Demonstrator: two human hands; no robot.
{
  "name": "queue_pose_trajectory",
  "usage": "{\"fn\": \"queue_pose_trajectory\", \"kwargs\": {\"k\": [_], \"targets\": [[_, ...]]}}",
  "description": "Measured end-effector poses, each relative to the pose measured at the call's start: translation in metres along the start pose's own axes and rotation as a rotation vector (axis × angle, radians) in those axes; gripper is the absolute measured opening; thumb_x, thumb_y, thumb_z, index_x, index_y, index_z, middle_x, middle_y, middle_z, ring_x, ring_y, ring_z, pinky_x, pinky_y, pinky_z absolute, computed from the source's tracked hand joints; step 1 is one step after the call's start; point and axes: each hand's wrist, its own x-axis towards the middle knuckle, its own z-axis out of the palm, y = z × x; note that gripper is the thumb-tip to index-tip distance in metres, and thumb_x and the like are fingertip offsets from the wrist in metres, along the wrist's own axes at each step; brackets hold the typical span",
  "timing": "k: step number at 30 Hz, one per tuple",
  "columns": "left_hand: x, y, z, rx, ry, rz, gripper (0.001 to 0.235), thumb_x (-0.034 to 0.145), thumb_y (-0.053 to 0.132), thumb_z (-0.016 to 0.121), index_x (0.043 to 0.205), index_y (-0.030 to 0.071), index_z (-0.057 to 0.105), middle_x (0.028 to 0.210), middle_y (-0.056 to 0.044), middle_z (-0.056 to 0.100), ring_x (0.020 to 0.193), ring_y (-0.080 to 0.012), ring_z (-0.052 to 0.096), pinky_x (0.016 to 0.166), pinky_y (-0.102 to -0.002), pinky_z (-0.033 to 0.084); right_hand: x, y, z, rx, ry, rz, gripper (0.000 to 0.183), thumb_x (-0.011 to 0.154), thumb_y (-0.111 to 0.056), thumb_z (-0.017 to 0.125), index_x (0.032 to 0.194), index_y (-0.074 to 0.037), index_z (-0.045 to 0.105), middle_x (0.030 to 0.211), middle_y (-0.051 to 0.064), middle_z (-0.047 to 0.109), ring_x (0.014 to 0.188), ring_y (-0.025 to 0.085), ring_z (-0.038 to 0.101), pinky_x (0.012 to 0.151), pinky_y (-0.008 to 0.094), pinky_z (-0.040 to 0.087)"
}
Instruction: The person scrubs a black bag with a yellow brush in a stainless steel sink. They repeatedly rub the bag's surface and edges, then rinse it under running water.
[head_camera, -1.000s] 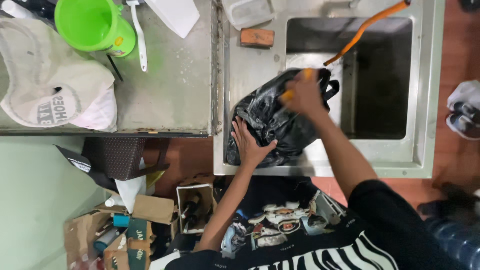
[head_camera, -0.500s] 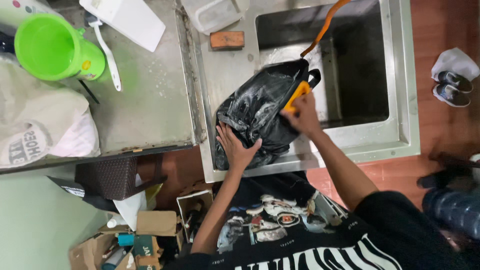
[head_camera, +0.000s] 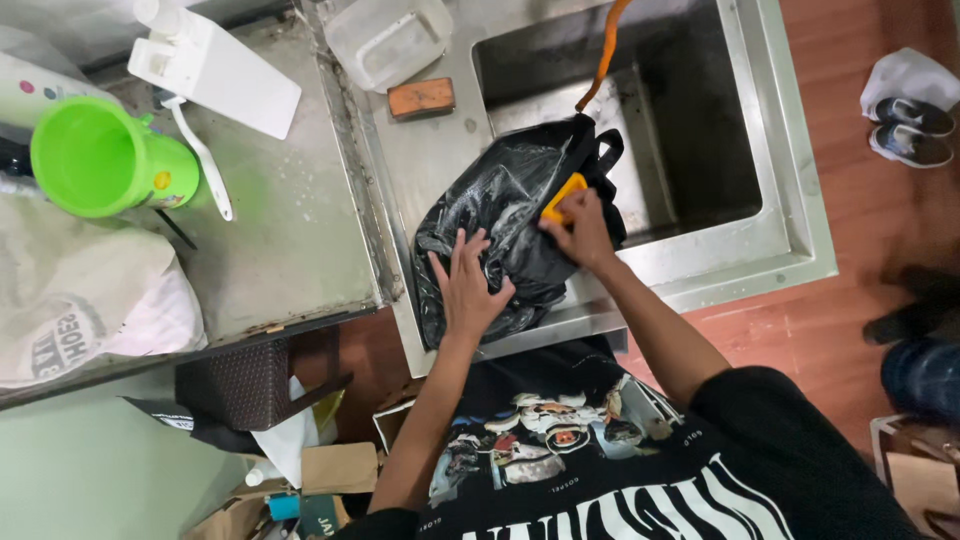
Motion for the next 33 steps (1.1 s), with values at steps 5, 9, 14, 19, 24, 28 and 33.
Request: {"fn": "queue_pose_trajectory", "kwargs": {"k": [5, 9, 14, 19, 24, 28, 33], "targets": [[0.014, 0.001, 0.008, 0.166, -0.045, -0.147, 0.072, 0.083, 0.029, 0.084, 0.147, 0.022, 0.053, 0.124, -0.001, 0.078, 0.139, -0.0285, 0.06, 0.122, -0.082, 0.003, 0.011, 0.001, -0.022, -0.016, -0.055, 0.43, 0.039, 0.093, -0.046, 0.089, 0.101, -0.01, 0.075, 0.111, 0.018, 0.055, 0.104, 0.047, 0.07, 0.092, 0.047, 0.057], [0.033, 0.003, 0.014, 0.457, 0.002, -0.038, 0.038, 0.083, 0.043, 0.092, 0.107, 0.017, 0.08, 0.09, -0.003, 0.079, 0.112, -0.0255, 0.068, 0.118, -0.081, 0.011, -0.02, -0.041, -0.053, 0.063, -0.148, 0.535, 0.045, 0.101, -0.051, 0.078, 0.109, -0.007, 0.071, 0.112, 0.022, 0.06, 0.112, 0.05, 0.068, 0.096, 0.051, 0.054], [0.048, -0.039, 0.054, 0.574, -0.004, 0.023, 0.032, 0.088, 0.046, 0.081, 0.105, 0.019, 0.077, 0.086, -0.001, 0.074, 0.097, -0.0244, 0.067, 0.106, -0.063, 0.033, -0.052, -0.09, -0.08, 0.061, -0.214, 0.474, 0.036, 0.099, -0.041, 0.081, 0.105, -0.007, 0.073, 0.104, 0.017, 0.07, 0.106, 0.041, 0.073, 0.093, 0.047, 0.057], [0.065, -0.011, 0.022, 0.392, -0.084, -0.018, 0.033, 0.111, 0.042, 0.056, 0.106, 0.015, 0.074, 0.084, -0.005, 0.072, 0.088, -0.0289, 0.07, 0.096, -0.052, 0.043, -0.067, -0.102, -0.092, 0.154, -0.062, 0.371, 0.034, 0.096, -0.034, 0.086, 0.108, -0.005, 0.073, 0.104, 0.018, 0.07, 0.11, 0.042, 0.07, 0.101, 0.05, 0.053], [0.08, 0.038, -0.038, 0.075, 0.034, -0.007, 0.035, 0.115, 0.041, 0.056, 0.105, 0.013, 0.075, 0.08, -0.008, 0.074, 0.083, -0.0324, 0.075, 0.096, -0.051, 0.048, -0.067, -0.1, -0.099, 0.286, 0.126, 0.209, 0.03, 0.093, -0.031, 0.092, 0.102, -0.007, 0.076, 0.094, 0.012, 0.071, 0.102, 0.035, 0.073, 0.099, 0.044, 0.055], [0.068, 0.055, -0.113, -0.17, 0.048, -0.136, 0.028, 0.113, 0.03, 0.057, 0.105, 0.009, 0.074, 0.093, -0.027, 0.071, 0.098, -0.0544, 0.069, 0.093, -0.06, 0.05, -0.06, -0.096, -0.11, 0.316, 0.163, 0.191, 0.03, 0.093, -0.032, 0.093, 0.102, -0.009, 0.076, 0.092, 0.009, 0.07, 0.098, 0.031, 0.072, 0.098, 0.043, 0.054], [0.03, 0.01, -0.186, -0.185, 0.121, -0.127, 0.026, 0.112, 0.029, 0.064, 0.091, 0.015, 0.073, 0.072, -0.008, 0.062, 0.074, -0.0259, 0.066, 0.084, -0.039, 0.053, -0.041, -0.096, -0.112, 0.263, 0.443, 0.232, 0.029, 0.106, -0.031, 0.082, 0.111, -0.008, 0.066, 0.095, 0.013, 0.058, 0.093, 0.034, 0.065, 0.091, 0.043, 0.051]]}}
